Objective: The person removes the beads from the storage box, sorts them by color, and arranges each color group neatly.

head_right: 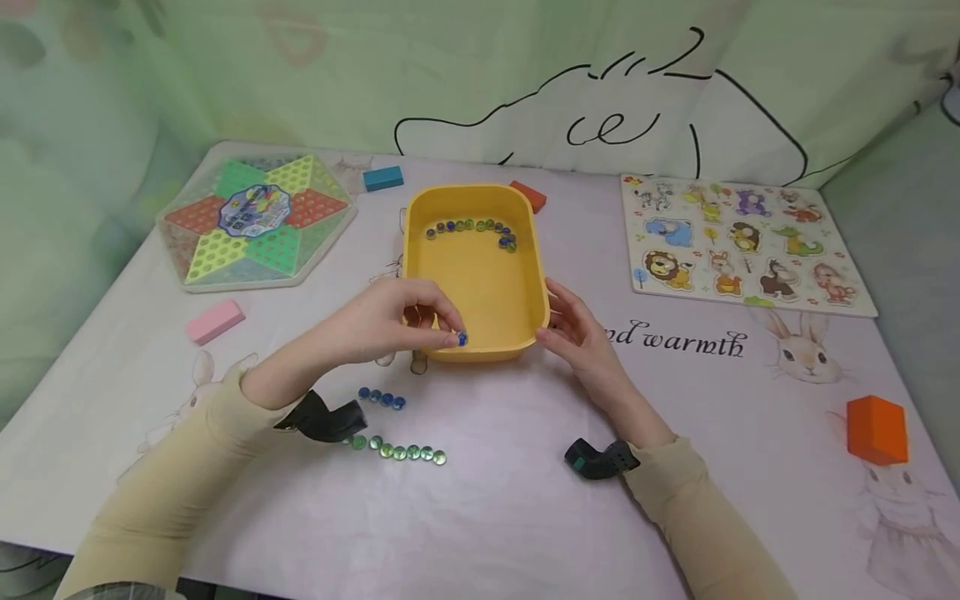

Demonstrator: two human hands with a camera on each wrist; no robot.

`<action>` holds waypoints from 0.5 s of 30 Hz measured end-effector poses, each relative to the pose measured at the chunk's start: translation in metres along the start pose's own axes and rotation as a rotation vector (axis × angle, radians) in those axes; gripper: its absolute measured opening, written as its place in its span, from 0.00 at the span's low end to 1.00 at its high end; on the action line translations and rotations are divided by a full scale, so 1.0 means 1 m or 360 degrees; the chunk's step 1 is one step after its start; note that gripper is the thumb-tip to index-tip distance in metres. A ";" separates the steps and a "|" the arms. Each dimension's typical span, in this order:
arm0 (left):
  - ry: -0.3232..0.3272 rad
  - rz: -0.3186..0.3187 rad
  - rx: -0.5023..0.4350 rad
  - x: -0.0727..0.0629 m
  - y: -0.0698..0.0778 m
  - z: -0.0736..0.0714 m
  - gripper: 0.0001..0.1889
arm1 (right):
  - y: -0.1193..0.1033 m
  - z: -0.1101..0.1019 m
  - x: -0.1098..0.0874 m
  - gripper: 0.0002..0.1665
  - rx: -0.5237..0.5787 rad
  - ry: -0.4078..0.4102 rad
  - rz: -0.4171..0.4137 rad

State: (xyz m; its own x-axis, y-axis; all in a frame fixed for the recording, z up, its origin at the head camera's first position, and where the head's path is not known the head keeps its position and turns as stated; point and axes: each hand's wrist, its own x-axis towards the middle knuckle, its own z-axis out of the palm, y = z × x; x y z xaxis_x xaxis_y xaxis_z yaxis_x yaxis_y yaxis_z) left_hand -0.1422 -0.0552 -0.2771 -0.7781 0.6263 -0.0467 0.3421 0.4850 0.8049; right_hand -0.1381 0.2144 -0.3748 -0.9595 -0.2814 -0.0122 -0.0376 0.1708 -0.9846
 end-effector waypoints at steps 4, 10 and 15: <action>-0.0135 -0.0042 -0.0074 -0.017 -0.012 0.003 0.05 | 0.000 0.000 0.000 0.36 0.0010 -0.0002 0.0000; -0.0198 -0.0060 -0.0141 -0.035 -0.033 0.012 0.05 | -0.001 0.000 -0.001 0.36 0.0035 -0.0002 -0.0004; -0.0116 -0.0103 0.0091 -0.044 -0.044 0.021 0.03 | -0.003 0.001 -0.001 0.35 0.0076 -0.0007 -0.0014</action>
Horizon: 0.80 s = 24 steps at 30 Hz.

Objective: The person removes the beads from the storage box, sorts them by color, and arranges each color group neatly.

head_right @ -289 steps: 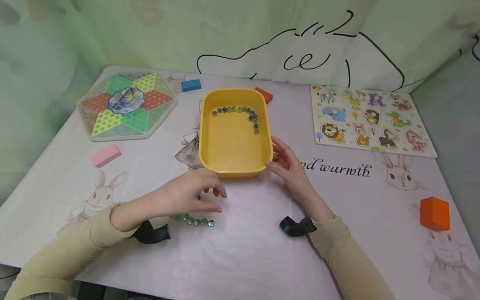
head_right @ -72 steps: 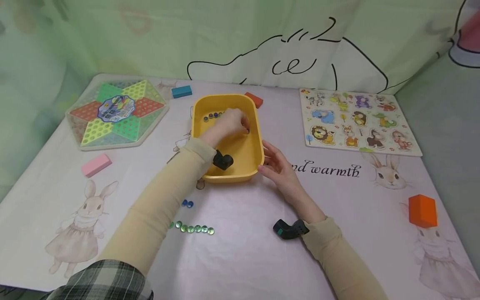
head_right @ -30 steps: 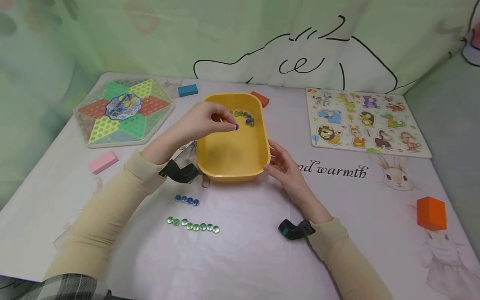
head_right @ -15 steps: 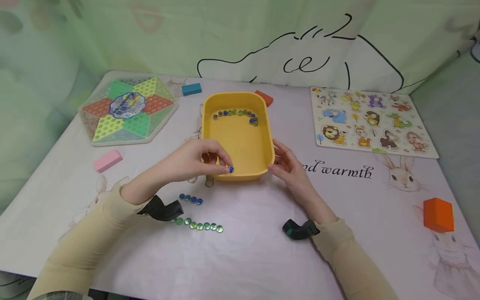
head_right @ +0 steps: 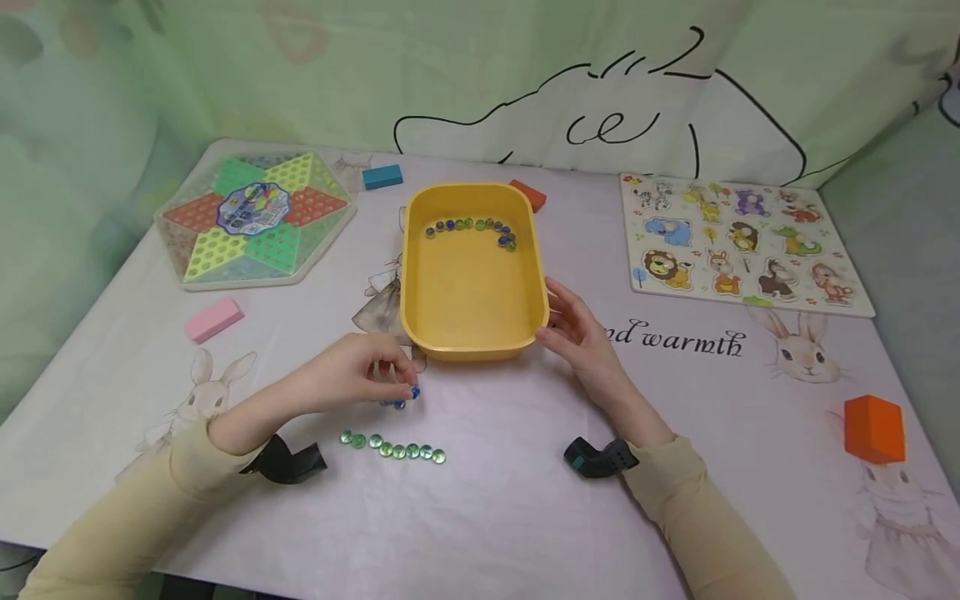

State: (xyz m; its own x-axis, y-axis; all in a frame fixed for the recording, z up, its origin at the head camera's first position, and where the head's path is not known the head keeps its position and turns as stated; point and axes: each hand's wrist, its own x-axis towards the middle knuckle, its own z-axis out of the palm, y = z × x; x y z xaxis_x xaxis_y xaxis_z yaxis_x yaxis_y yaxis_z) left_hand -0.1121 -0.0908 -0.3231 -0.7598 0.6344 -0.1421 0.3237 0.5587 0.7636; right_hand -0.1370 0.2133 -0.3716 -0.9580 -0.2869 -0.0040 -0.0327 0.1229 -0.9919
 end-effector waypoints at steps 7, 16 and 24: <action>0.0070 0.0057 0.0343 -0.002 -0.006 0.013 0.02 | 0.000 0.000 0.000 0.36 -0.0011 0.0000 -0.0001; 0.0032 -0.0049 0.0482 0.000 -0.007 0.021 0.04 | 0.001 -0.001 0.000 0.36 0.0002 -0.0005 0.0000; -0.0031 -0.0072 0.0513 0.001 -0.007 0.023 0.05 | -0.001 0.000 0.000 0.36 -0.0017 -0.0002 0.0002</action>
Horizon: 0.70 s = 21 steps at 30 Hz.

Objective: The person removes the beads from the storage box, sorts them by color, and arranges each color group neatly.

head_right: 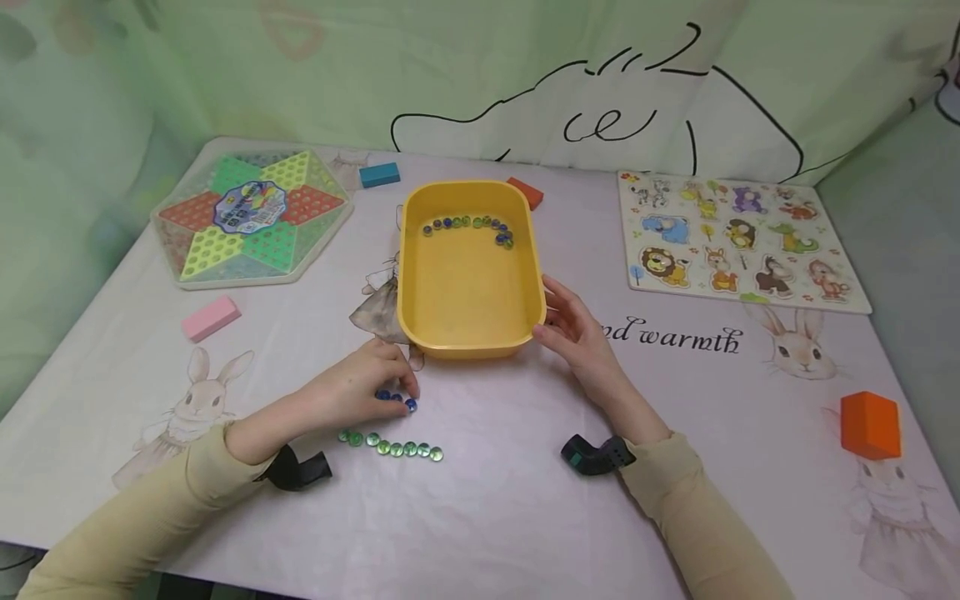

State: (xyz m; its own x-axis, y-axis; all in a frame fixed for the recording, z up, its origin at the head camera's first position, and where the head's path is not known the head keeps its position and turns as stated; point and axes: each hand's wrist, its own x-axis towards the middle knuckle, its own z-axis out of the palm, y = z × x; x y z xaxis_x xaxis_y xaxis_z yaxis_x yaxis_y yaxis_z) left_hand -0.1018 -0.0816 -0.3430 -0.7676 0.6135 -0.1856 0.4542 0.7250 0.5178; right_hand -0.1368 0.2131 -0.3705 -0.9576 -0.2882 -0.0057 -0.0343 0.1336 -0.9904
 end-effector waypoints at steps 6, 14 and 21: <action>0.0007 -0.0021 -0.0041 -0.001 0.000 0.000 0.04 | 0.000 0.000 0.001 0.36 -0.0027 0.0007 0.0018; 0.0031 -0.0018 -0.0070 0.000 -0.002 0.001 0.04 | 0.000 0.000 0.000 0.36 0.0002 0.0000 0.0010; 0.0029 -0.0023 -0.0093 -0.001 -0.002 0.001 0.04 | 0.002 0.000 0.000 0.36 0.0012 -0.0008 0.0004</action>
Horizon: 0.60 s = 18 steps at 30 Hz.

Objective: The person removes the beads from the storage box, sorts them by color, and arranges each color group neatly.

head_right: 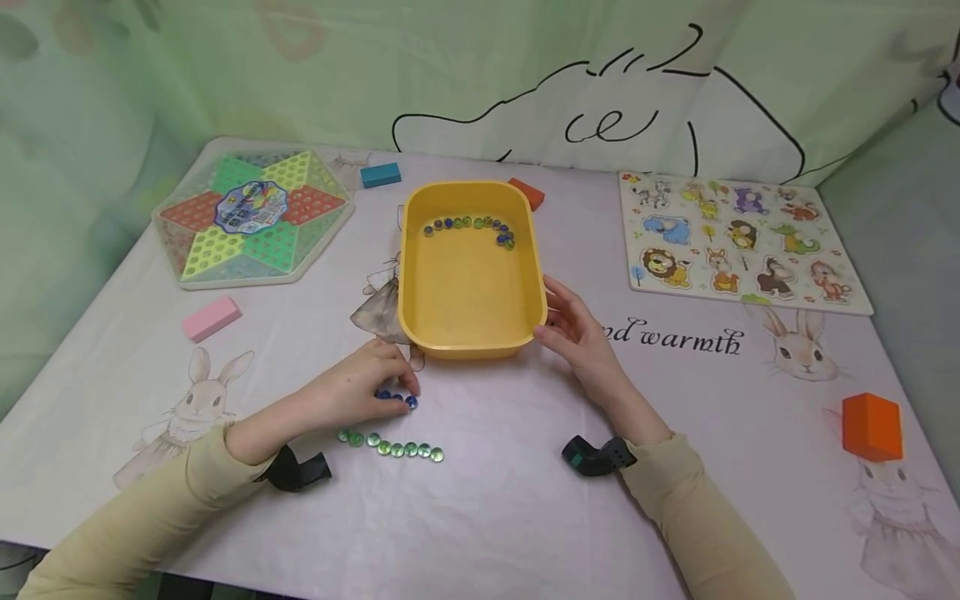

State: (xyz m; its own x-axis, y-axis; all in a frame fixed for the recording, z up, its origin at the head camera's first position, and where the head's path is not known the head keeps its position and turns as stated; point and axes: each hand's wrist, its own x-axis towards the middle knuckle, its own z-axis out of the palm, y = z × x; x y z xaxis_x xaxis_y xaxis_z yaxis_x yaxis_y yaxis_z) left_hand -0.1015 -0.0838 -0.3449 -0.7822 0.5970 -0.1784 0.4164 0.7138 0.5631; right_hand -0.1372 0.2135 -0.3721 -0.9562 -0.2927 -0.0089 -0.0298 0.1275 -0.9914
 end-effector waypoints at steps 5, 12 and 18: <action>0.0001 0.0008 0.0008 -0.002 0.000 -0.005 0.05 | 0.001 -0.001 0.000 0.36 -0.0011 -0.0002 0.0008; 0.0193 0.0024 -0.0078 -0.002 0.001 -0.034 0.07 | -0.001 0.000 0.000 0.36 -0.0005 0.0003 0.0016; 0.0439 0.0000 -0.0254 0.006 0.004 -0.064 0.08 | -0.001 0.000 0.000 0.36 -0.0020 -0.0008 0.0013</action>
State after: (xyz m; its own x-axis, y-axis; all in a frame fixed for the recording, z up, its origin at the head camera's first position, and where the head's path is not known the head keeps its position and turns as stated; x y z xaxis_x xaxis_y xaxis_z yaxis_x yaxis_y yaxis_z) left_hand -0.1342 -0.1011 -0.2919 -0.8875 0.4594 0.0347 0.3552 0.6343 0.6867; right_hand -0.1368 0.2134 -0.3713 -0.9550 -0.2962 -0.0173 -0.0260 0.1416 -0.9896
